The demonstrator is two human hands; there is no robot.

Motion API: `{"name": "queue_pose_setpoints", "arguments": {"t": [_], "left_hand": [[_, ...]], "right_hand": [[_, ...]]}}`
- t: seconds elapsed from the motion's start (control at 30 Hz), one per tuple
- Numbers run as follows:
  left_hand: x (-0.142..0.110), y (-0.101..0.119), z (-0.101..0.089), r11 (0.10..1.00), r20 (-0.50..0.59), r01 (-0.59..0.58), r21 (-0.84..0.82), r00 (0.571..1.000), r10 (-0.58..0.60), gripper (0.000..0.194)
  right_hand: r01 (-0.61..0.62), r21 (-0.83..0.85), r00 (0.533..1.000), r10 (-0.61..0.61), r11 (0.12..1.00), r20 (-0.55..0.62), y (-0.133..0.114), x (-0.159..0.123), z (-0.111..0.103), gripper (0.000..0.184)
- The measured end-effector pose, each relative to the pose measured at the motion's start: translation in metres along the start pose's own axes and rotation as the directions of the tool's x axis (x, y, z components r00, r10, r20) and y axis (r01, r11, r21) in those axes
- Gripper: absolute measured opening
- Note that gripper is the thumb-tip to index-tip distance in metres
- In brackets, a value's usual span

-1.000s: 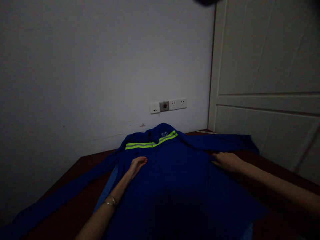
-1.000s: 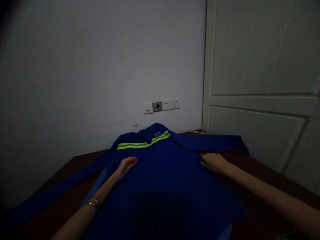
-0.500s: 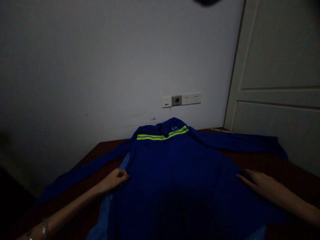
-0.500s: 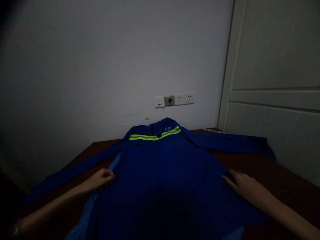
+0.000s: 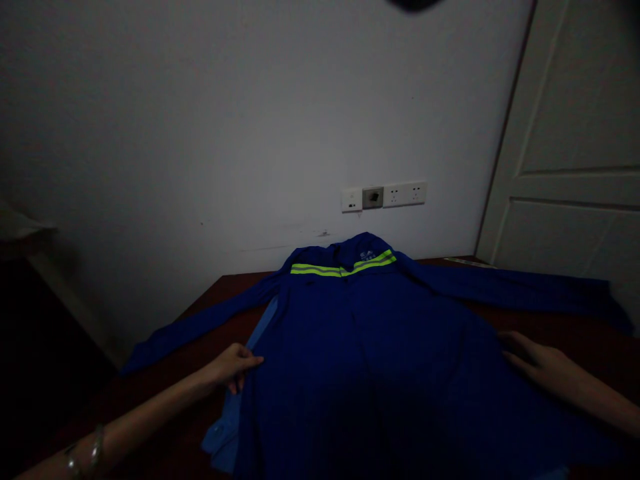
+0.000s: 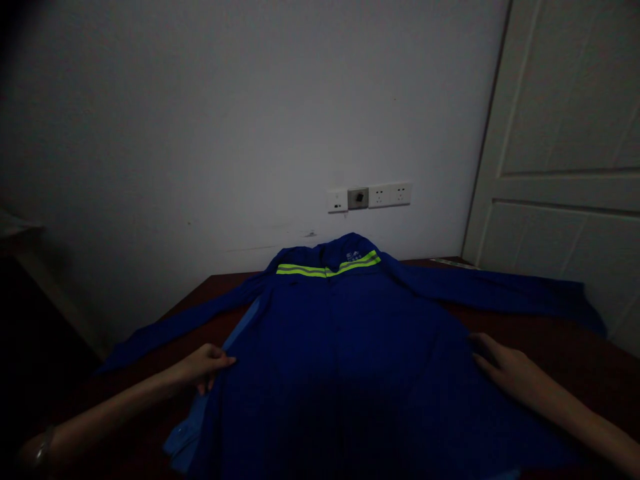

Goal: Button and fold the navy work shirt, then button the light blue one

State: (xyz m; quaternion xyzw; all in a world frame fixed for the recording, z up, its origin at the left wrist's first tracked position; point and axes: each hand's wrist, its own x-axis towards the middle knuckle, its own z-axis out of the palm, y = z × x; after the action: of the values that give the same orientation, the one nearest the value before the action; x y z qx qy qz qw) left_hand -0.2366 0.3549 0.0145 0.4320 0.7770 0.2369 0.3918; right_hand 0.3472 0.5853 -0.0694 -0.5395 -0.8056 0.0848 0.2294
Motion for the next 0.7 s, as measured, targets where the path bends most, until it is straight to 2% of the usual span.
{"name": "queue_pose_setpoints", "arguments": {"t": [0.13,0.27,0.37,0.5,0.6,0.7], "left_hand": [[0.000,0.002,0.000,0.997,0.002,-0.022,-0.081,1.000,0.022,0.048],[-0.014,0.011,0.004,0.954,-0.101,-0.079,-0.289,0.994,0.052,0.044],[-0.025,0.013,0.007,0.932,-0.165,-0.104,-0.348,0.985,0.048,0.043],[-0.026,0.005,0.011,0.948,-0.116,-0.040,-0.317,0.993,0.003,0.047],[-0.022,-0.001,0.011,0.954,-0.047,0.023,-0.300,0.998,-0.039,0.055],[-0.024,-0.002,0.007,0.959,0.015,0.021,-0.283,1.000,-0.017,0.055]], "right_hand": [[-0.065,0.114,0.997,0.059,0.991,0.052,0.002,0.004,-0.003,0.041],[0.004,0.196,0.988,-0.034,0.981,0.148,0.002,0.006,-0.012,0.045],[0.014,0.218,0.981,-0.055,0.976,0.184,-0.001,0.004,-0.018,0.047],[-0.022,0.178,0.976,-0.017,0.984,0.216,-0.012,-0.003,-0.023,0.046],[0.018,0.160,0.975,-0.053,0.987,0.218,-0.023,-0.009,-0.026,0.042],[0.065,0.144,0.971,-0.096,0.987,0.218,-0.031,-0.016,-0.029,0.038]]}}
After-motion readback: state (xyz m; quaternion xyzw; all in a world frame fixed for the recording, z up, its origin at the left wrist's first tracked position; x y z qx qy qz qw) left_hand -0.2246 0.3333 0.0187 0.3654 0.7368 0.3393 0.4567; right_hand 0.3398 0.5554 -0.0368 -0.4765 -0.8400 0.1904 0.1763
